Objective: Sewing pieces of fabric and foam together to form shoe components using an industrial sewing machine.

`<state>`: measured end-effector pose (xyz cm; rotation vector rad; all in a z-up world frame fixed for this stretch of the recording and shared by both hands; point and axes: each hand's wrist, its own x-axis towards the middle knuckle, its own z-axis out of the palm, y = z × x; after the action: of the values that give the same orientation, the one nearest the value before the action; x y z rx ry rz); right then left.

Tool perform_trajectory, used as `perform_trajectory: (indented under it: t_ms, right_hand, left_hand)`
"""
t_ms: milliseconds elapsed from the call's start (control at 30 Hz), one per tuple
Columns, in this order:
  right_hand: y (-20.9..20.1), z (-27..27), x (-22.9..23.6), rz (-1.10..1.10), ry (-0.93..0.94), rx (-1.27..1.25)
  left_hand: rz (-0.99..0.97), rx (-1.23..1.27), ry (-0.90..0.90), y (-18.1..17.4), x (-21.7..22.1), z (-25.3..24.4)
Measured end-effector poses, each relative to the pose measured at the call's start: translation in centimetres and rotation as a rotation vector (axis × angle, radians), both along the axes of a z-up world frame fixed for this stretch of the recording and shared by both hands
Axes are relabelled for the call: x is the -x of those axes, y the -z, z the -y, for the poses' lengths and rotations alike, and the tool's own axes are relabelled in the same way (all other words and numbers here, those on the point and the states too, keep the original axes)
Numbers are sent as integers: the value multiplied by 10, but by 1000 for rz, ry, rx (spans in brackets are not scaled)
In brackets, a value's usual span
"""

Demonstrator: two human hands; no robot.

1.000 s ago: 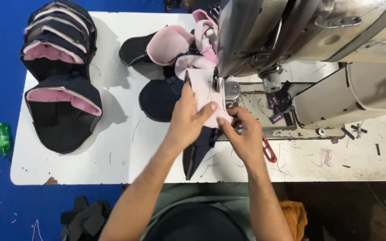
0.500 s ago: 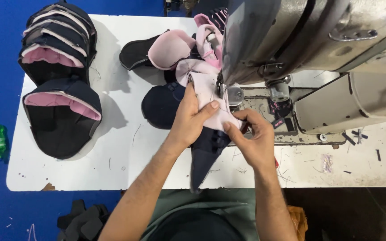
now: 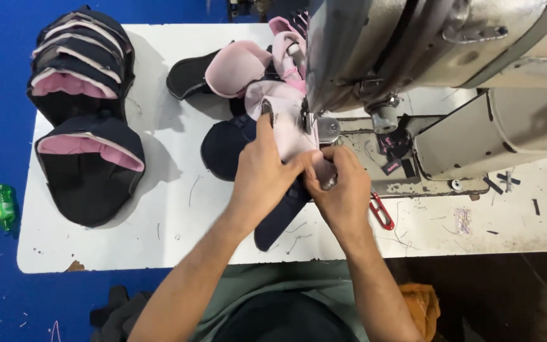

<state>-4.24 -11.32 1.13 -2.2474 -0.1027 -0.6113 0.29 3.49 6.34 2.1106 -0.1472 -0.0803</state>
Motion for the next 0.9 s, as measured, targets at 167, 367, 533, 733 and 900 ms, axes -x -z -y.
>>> perform_trajectory:
  t_ms: [167,367,533,733,900]
  right_hand:
    - [3,8,3,-51,-41,-131]
    - [27,18,6,-178,-121,-405]
    - [34,14,2,-229,-78,-503]
    - [21,0,7,42,10,-147]
    - [29,12,7,-71,-98,-326]
  left_hand:
    - [172,296,166,58,-18,-12]
    - [114,704,337,89,-20,-15]
    - [116,321,185,43,-10,-15]
    - [87,242,215,57,-16,-21]
    - [115,620,319,83,-17,-20]
